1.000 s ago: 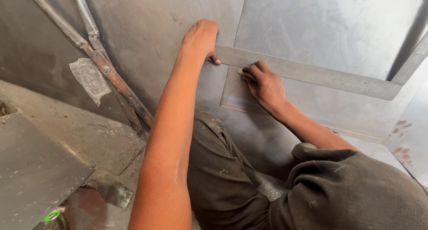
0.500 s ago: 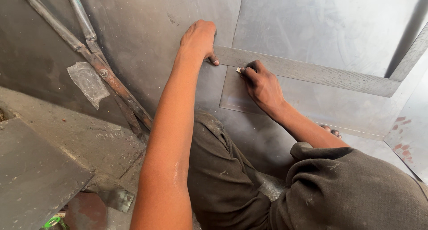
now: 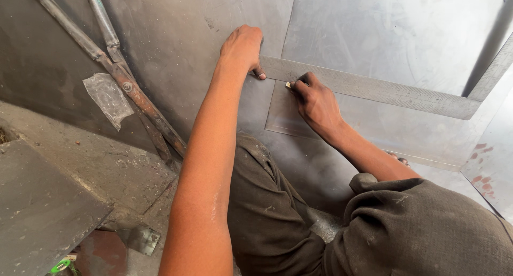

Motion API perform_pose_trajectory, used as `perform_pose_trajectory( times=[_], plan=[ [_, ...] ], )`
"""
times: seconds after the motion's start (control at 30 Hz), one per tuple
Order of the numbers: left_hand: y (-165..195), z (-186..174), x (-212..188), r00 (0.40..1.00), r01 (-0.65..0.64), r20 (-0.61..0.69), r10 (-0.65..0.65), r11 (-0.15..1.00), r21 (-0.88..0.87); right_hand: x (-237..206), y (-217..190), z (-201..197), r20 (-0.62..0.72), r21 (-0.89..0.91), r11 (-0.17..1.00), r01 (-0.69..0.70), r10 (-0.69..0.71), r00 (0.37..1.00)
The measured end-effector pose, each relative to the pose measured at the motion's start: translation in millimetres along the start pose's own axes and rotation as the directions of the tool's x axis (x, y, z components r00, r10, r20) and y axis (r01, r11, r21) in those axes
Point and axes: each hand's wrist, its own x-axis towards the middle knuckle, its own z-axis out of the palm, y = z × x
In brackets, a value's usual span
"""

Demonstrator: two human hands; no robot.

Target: The person uses a metal ruler and a marking tool to draw straight lines on a large metal sheet. They reposition the ruler multiple times to create intersecting lines and then lift a section of the sheet.

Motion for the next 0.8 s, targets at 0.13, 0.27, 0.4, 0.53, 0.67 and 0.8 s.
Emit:
perform_pose_trajectory(
  times=[0.13, 0.27, 0.4, 0.53, 0.67, 0.8],
  plan=[
    [-1, -1, 0, 1.000, -0.011, -0.018, 0.011, 1.000, -0.010, -4, -3, 1, -0.052, 0.028, 0.999, 0.018, -0.016, 0.999],
    [-2, 0, -2, 1.000, -0.018, -0.019, 0.018, 1.000, -0.017, 3, -3, 0, 0.029, -0.049, 0.998, -0.032, 0.034, 0.999],
    [-3, -1, -3, 0.998, -0.050, -0.039, 0.049, 0.999, -0.013, 11, 3, -8, 0.168, 0.010, 0.997, -0.081, 0.078, 0.983],
    [-5, -3, -1, 0.999, -0.025, 0.024, 0.026, 1.000, -0.018, -10, -2, -4, 0.519, 0.160, 0.970, -0.180, 0.072, 0.852],
    [-6, -1, 0, 0.998, -0.046, -0.043, 0.044, 0.998, -0.040, -36, -9, 13, 0.828, 0.251, 0.904, -0.346, -0.015, 0.561],
    [-5, 2, 0, 0.998, -0.039, -0.041, 0.038, 0.999, -0.031, -30, -1, 12, 0.129, 0.254, 0.965, -0.059, 0.027, 0.991]
  ],
)
